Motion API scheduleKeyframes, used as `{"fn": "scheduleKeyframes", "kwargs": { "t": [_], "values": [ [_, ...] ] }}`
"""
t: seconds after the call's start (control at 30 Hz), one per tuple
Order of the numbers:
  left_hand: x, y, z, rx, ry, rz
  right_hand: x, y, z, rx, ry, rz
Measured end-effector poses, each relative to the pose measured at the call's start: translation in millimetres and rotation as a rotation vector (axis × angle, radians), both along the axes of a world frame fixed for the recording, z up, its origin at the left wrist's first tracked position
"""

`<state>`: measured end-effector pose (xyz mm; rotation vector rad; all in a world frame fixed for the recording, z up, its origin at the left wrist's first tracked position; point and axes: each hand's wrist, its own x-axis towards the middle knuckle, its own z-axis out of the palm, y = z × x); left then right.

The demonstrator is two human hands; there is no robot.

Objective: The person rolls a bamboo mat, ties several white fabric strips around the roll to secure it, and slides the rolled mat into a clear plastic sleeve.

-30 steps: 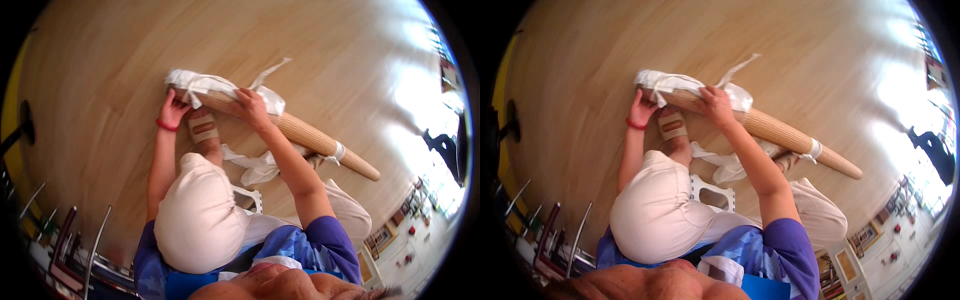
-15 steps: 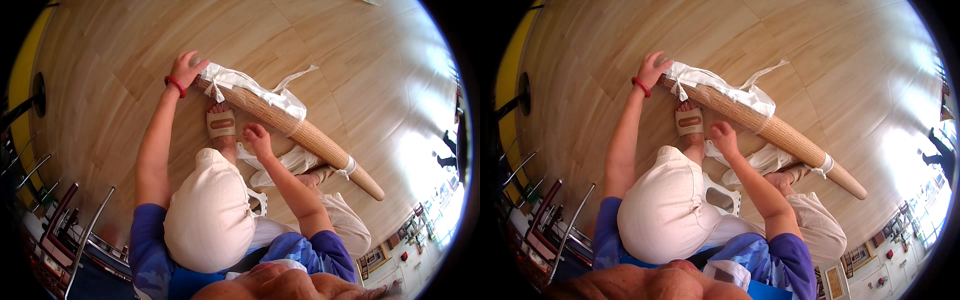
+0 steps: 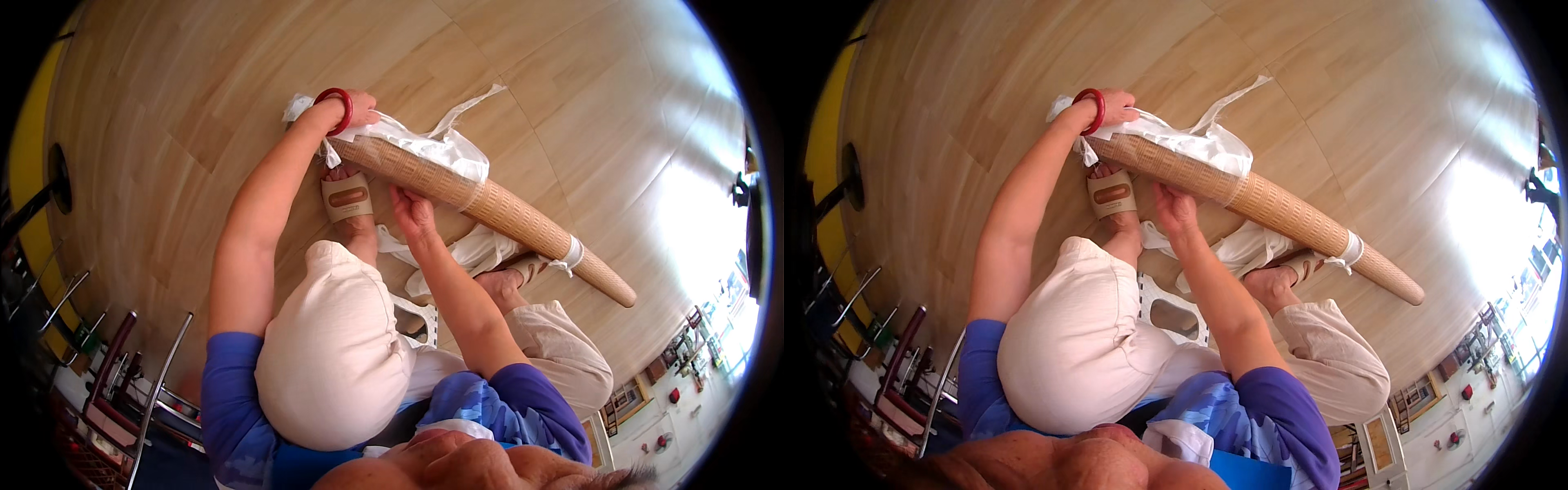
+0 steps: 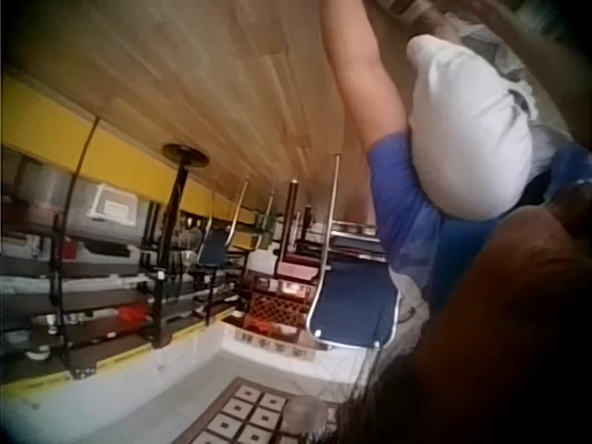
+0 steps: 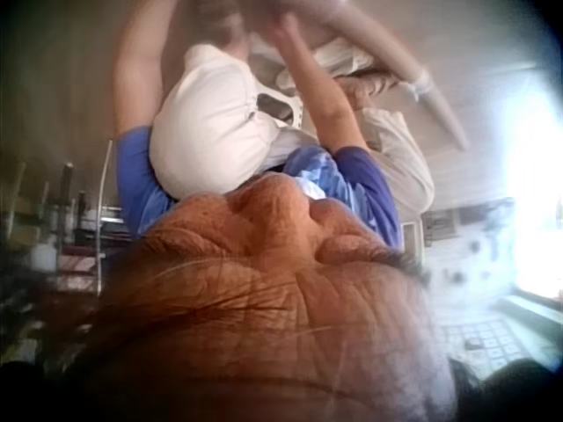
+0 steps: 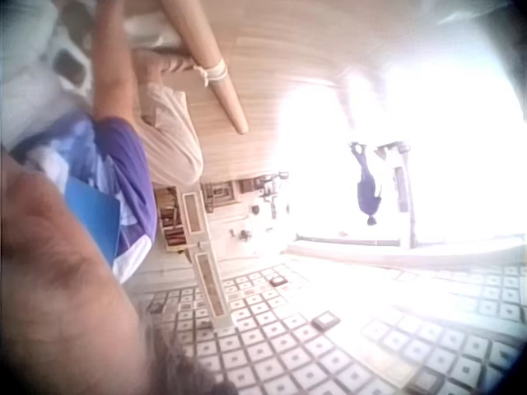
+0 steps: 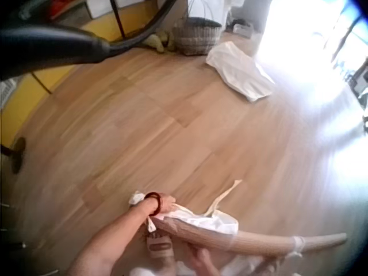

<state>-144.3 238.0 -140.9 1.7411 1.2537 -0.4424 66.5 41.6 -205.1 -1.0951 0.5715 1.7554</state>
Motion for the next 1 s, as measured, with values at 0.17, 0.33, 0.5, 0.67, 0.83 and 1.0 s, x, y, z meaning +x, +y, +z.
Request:
{"fn": "scheduleKeyframes", "kwargs": {
  "t": [0.17, 0.33, 0.5, 0.67, 0.83, 1.0],
  "values": [
    [5.8, -0.4, 2.7, 0.030, 0.028, 0.020, -4.0, -5.0, -7.0, 0.076, 0.178, -0.047],
    [2.3, -13.1, 46.4, -0.082, -0.025, 0.154, -2.9, -28.4, -6.3, 0.107, 0.406, -0.103],
    [-1.5, -23.9, 39.5, -0.345, -0.212, 0.393, -4.8, -28.2, 2.8, 0.144, 0.459, -0.098],
    [25.3, -14.2, 32.1, -0.336, 0.044, 0.017, -1.8, -12.2, 21.3, 0.254, 0.716, -0.130],
    [38.2, -27.0, 3.1, -0.390, -0.025, -0.263, 5.8, -1.1, 22.4, 0.401, 0.686, -0.091],
    [40.8, -26.3, -4.3, -0.634, -0.050, -0.298, 4.7, -5.8, 12.3, 0.384, 0.506, -0.016]
  ]
}}
